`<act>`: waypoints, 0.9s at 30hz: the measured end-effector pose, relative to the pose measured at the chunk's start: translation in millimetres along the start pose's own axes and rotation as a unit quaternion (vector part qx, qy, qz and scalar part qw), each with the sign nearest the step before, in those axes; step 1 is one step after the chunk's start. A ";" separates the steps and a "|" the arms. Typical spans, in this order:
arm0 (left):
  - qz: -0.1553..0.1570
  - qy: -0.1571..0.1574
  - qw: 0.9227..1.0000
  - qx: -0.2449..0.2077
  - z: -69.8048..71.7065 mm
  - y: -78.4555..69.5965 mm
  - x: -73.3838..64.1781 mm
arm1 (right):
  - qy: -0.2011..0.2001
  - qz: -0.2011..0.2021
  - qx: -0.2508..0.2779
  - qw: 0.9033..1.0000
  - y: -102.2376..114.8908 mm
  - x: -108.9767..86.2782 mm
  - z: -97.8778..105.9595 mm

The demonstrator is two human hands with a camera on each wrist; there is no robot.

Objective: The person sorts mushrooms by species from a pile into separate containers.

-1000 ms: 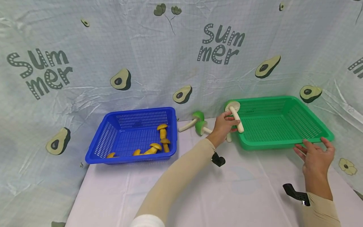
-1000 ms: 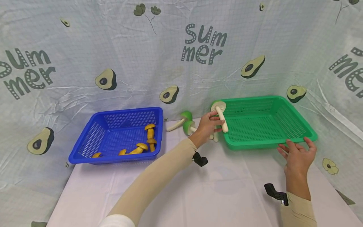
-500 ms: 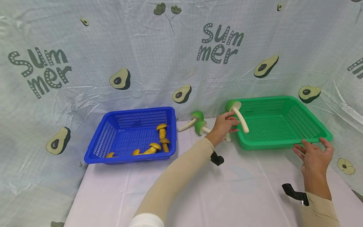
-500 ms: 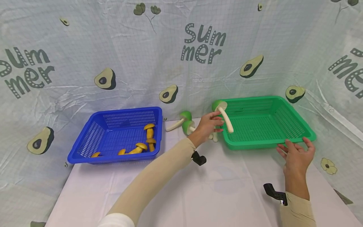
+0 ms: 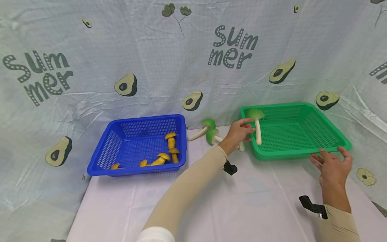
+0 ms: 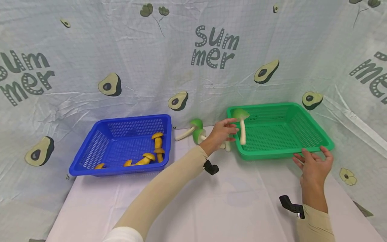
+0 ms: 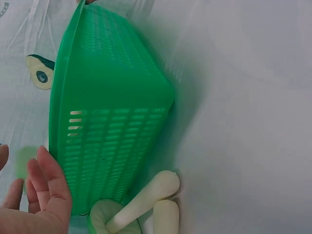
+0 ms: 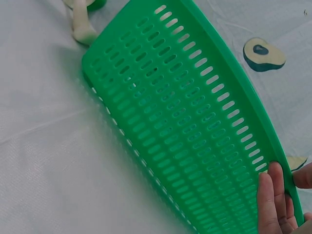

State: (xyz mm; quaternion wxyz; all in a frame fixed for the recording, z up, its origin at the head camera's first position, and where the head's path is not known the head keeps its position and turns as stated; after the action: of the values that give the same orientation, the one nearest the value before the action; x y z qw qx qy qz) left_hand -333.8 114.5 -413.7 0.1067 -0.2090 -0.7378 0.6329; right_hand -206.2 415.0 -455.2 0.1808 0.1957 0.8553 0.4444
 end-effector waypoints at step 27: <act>-0.027 -0.003 0.998 -0.056 68.3 4.9 -27.7 | 0.004 -0.005 0.000 1.000 -0.2 2.0 1.5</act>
State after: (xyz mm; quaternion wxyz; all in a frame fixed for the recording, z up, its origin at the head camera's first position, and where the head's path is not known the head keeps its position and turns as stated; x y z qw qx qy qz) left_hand -337.1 42.0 -427.6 0.1095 -0.1924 -0.7780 0.5880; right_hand -207.2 417.0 -456.5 0.1794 0.1892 0.8571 0.4443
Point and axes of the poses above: each hand's wrist, its own x-axis towards the middle knuckle, its own z-axis out of the back of the hand, y = z × x, the point moved 5 cm from there along x, towards the middle knuckle, and after that the axes turned 11 degrees about y, right-handed, at the moved point
